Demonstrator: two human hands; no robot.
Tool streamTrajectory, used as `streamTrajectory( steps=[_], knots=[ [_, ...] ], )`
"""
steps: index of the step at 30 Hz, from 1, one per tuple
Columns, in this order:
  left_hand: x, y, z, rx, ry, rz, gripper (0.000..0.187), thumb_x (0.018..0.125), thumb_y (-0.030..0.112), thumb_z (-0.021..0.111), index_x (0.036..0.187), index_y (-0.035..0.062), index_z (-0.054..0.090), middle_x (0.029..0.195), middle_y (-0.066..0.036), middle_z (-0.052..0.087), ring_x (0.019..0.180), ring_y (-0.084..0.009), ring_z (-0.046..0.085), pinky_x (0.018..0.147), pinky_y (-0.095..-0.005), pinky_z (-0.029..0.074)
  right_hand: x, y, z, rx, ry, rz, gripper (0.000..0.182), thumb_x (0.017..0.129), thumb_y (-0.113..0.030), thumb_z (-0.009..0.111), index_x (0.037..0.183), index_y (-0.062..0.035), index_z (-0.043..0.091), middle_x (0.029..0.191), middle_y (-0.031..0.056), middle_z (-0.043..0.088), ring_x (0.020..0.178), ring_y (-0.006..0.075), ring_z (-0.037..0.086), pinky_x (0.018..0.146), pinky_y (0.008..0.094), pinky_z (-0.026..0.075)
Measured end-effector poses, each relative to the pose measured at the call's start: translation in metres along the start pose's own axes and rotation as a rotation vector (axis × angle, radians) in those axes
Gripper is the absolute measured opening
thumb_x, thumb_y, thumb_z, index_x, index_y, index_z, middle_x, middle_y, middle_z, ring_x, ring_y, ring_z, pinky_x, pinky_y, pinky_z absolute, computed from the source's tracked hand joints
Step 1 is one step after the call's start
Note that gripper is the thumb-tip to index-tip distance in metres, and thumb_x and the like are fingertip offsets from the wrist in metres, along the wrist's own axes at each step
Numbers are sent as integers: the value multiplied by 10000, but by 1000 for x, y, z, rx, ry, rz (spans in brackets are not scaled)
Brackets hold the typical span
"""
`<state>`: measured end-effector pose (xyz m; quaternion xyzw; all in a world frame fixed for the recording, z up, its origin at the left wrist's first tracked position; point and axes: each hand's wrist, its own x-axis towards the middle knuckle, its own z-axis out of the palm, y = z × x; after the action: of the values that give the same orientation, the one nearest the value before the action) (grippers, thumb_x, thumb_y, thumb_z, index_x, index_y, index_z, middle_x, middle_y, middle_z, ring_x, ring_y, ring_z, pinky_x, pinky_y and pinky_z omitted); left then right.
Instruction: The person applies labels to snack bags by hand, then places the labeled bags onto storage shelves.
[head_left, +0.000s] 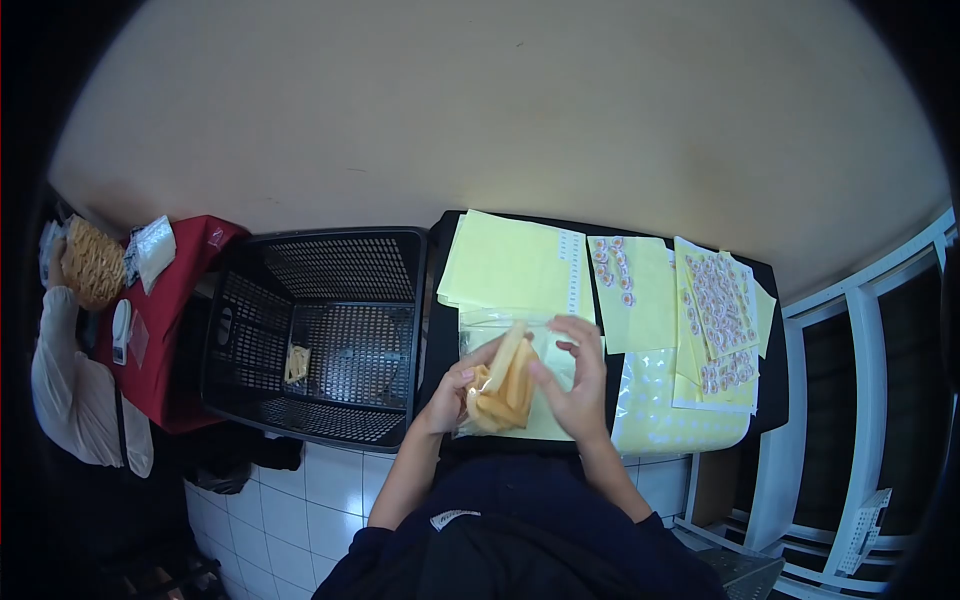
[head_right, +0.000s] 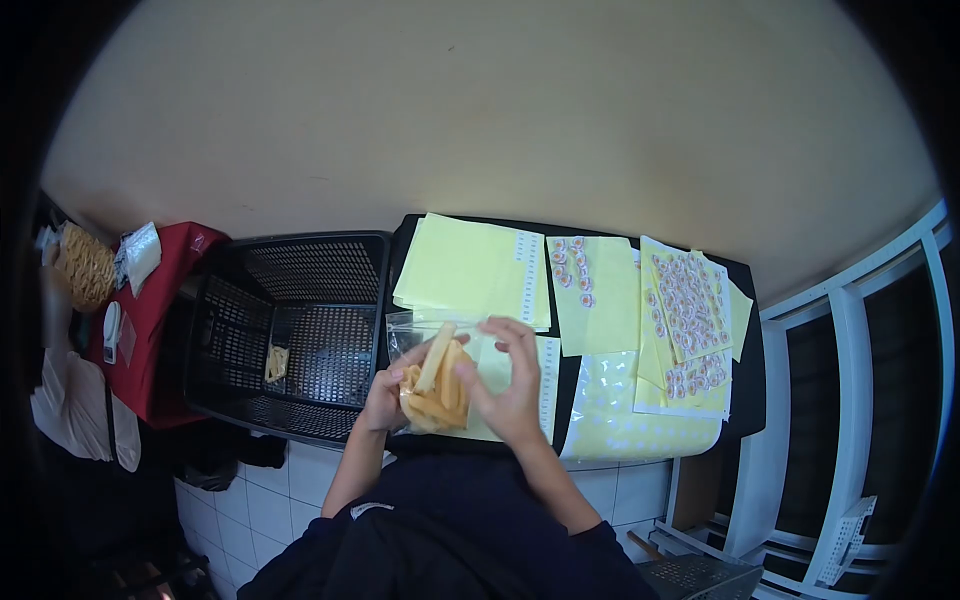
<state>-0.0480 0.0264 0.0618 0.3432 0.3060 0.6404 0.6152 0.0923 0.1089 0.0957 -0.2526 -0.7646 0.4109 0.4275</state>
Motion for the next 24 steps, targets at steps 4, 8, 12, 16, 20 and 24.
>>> streamTrajectory(
  steps=[4,8,12,16,20,24],
  knots=[
    [-8,5,-1,-118,-111,-121,734,800,443,390,1322,-43,221,1317,-178,340,1183,-252,392,992,-333,292,14,-2,-6,335,75,252,293,733,-102,650,1003,-32,562,1057,104,505,950,191,535,776,291,446],
    [-8,6,-1,-99,-127,-100,681,840,424,388,1315,-40,239,1293,-168,365,1179,-237,387,991,-327,282,16,4,-11,251,-133,175,152,747,-61,630,889,-17,595,914,88,564,828,177,582,706,262,464],
    [-11,-3,-2,350,34,-18,504,896,326,370,1256,-23,318,1213,-146,414,1138,-198,393,962,-315,293,17,0,-11,130,-178,152,62,759,-28,610,799,12,585,852,88,575,763,147,576,696,257,470],
    [-12,-6,9,486,216,98,338,908,237,381,1145,-3,396,1089,-120,461,1037,-168,438,904,-297,333,16,-6,-11,116,-180,110,77,740,-11,624,801,12,583,776,85,588,743,146,578,687,253,468],
    [-5,-6,15,434,207,403,102,859,99,483,934,34,463,1014,-102,487,958,-139,464,849,-279,364,5,-11,-13,-38,-86,-48,137,696,-30,662,821,-18,608,741,75,618,700,174,592,654,264,451],
    [-7,-8,18,315,243,366,67,831,69,522,840,36,465,975,-102,503,937,-147,474,843,-290,370,6,-16,-4,-4,-18,43,254,669,-34,687,908,-40,604,712,51,645,710,170,604,698,280,449]
  ],
)
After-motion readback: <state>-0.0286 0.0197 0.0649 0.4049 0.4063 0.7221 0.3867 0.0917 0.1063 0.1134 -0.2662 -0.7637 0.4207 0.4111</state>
